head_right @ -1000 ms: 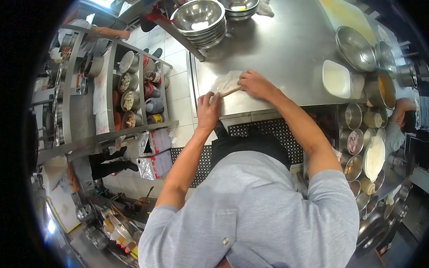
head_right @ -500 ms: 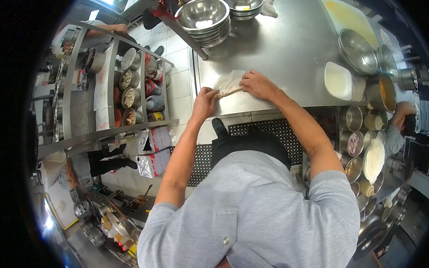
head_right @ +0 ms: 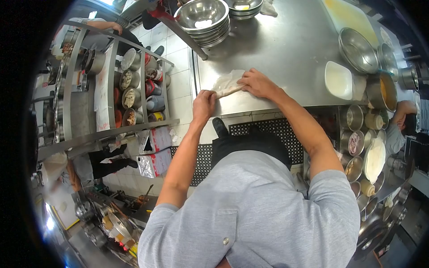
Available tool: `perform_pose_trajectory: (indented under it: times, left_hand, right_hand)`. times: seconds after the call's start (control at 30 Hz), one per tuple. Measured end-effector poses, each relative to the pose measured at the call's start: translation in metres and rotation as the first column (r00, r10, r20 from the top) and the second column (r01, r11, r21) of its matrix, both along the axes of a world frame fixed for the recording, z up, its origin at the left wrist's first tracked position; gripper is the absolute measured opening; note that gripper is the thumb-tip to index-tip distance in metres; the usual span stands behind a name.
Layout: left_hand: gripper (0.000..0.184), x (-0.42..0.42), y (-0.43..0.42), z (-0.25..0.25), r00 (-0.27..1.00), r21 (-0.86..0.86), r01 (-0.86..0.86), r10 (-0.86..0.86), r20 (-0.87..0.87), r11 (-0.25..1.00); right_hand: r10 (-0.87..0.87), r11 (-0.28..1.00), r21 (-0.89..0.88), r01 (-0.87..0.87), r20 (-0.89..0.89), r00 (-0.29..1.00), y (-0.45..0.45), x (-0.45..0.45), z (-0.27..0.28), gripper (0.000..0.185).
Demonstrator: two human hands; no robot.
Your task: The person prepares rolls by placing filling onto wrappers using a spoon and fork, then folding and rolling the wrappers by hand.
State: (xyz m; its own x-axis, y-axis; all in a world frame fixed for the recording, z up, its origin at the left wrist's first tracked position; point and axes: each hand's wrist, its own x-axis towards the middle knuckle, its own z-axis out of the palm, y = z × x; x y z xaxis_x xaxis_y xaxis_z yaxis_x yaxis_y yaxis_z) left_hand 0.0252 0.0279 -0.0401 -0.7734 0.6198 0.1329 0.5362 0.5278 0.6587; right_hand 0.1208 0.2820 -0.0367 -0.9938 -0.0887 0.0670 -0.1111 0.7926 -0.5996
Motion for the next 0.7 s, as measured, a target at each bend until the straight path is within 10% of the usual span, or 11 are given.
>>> perform_pose_trajectory:
  times: [0.53,0.7]
  left_hand:
    - [0.015,0.003,-0.004,-0.008,0.959,-0.017,0.162,-0.162,-0.234,0.987]
    - [0.016,-0.013,0.000,0.005,0.987,-0.122,0.163,-0.163,0.011,0.979]
  right_hand:
    - [0.015,1.000,0.001,-0.015,-0.052,0.999,-0.002,0.002,-0.006,0.019]
    - [-0.053,0.998,-0.039,0.055,0.041,0.998,-0.002,-0.003,-0.008,0.021]
